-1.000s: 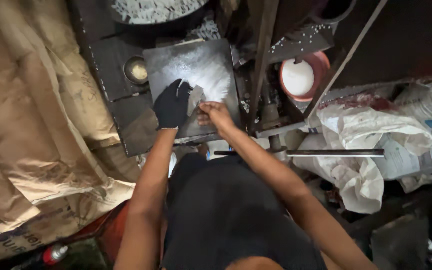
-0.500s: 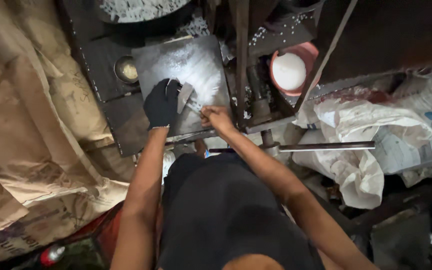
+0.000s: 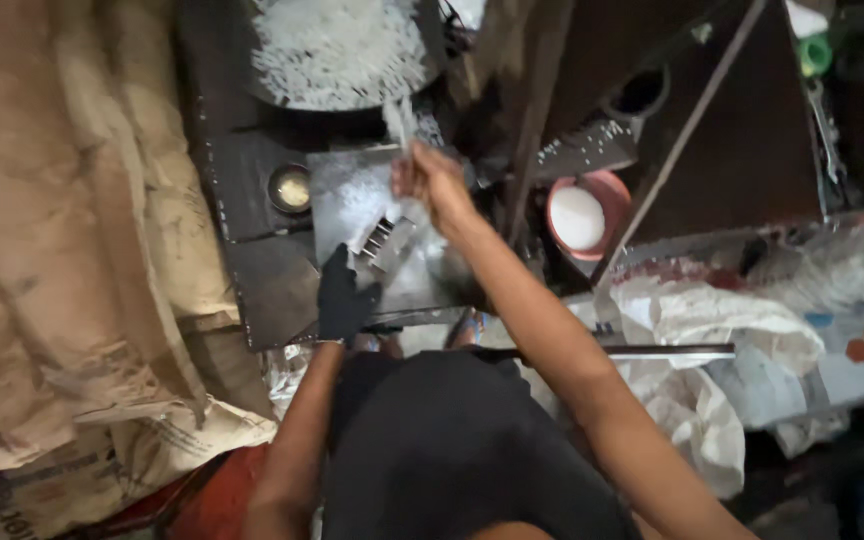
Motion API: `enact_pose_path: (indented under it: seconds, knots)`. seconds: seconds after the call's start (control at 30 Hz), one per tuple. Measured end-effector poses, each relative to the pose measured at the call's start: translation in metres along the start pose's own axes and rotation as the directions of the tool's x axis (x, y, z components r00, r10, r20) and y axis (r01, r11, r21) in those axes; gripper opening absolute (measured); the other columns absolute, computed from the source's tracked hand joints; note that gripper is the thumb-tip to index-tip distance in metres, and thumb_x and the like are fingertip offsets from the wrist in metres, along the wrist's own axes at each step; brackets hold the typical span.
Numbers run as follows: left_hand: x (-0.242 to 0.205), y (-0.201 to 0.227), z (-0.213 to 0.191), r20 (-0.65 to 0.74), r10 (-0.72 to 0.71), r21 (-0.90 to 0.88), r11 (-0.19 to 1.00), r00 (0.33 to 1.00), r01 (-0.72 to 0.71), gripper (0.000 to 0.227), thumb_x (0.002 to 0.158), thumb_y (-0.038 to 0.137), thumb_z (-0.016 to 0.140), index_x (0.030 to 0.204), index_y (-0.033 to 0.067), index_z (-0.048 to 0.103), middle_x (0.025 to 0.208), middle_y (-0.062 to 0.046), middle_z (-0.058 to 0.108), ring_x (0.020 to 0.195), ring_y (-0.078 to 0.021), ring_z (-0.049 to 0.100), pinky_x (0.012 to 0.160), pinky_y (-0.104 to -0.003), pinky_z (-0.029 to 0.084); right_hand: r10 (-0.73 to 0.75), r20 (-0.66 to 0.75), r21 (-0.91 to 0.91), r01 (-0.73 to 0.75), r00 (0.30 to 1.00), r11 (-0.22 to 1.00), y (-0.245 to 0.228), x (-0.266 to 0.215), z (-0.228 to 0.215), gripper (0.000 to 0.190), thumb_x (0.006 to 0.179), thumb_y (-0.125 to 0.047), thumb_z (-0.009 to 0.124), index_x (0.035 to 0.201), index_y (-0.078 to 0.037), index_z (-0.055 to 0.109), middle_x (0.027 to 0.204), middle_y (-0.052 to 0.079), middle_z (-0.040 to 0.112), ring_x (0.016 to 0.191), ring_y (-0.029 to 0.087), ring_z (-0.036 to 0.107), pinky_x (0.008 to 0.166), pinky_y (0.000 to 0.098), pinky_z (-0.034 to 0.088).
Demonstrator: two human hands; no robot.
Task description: The person operates a manual press machine, repeatedly placing a metal mold under the press, pulling a lever to activate the press, and removing the mold. The person wears a black glove on the left hand and uses both hands to handle the mold and operate the lever.
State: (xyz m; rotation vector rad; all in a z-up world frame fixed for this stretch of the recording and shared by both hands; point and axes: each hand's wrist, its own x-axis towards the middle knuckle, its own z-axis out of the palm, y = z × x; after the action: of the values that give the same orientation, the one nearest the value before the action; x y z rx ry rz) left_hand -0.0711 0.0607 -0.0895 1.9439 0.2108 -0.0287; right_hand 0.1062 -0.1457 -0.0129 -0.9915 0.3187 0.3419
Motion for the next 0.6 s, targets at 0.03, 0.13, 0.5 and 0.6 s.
enact_pose_path:
  seconds: [0.03,0.13,0.5,0.6]
  knots:
    - [0.002,0.008,-0.001,-0.013,0.062,0.074,0.995,0.998,-0.060,0.098,0.067,0.025,0.085,0.151,-0.0001,0.041,0.139,-0.023,0.056,0.116,-0.0349,0.062,0.091,-0.040,0.056,-0.052,-0.005,-0.085,0.051,0.999,0.995,-0.012,0.018,0.012,0.038,0.102,-0.027,0.056,0.134,-0.007,0.059,0.100,0.011,0.075,0.088,0.024,0.070,0.076,0.0396,0.057]
    - [0.001,0.032,-0.008,-0.034,0.238,0.308,0.927,0.971,-0.216,0.112,0.061,0.041,0.093,0.149,-0.0036,0.041,0.138,-0.028,0.056,0.124,-0.0404,0.058,0.100,-0.047,0.050,-0.551,0.415,-0.835,0.543,0.723,0.083,-0.022,0.018,0.027,0.033,0.109,-0.017,0.063,0.142,-0.012,0.062,0.133,0.014,0.072,0.120,0.034,0.071,0.104,0.0435,0.058]
    - [0.014,0.079,0.005,-0.187,0.214,0.456,0.883,0.959,-0.108,0.073,0.061,0.042,0.092,0.117,0.0037,0.065,0.106,-0.017,0.069,0.098,-0.0364,0.068,0.083,-0.049,0.053,0.218,0.743,-0.418,0.694,0.633,-0.586,-0.013,-0.062,0.040,0.030,0.096,-0.016,0.056,0.125,-0.011,0.062,0.129,0.008,0.063,0.134,0.030,0.054,0.121,0.0526,0.036]
    - [0.015,0.079,0.007,-0.122,0.138,0.536,0.843,0.983,-0.052,0.054,0.065,0.035,0.089,0.108,0.0078,0.069,0.101,-0.015,0.070,0.095,-0.0358,0.069,0.082,-0.048,0.054,0.307,0.635,-0.452,0.663,0.709,-0.597,-0.018,-0.067,0.046,0.020,0.101,-0.018,0.053,0.118,-0.013,0.063,0.119,0.006,0.066,0.128,0.026,0.058,0.126,0.0529,0.033]
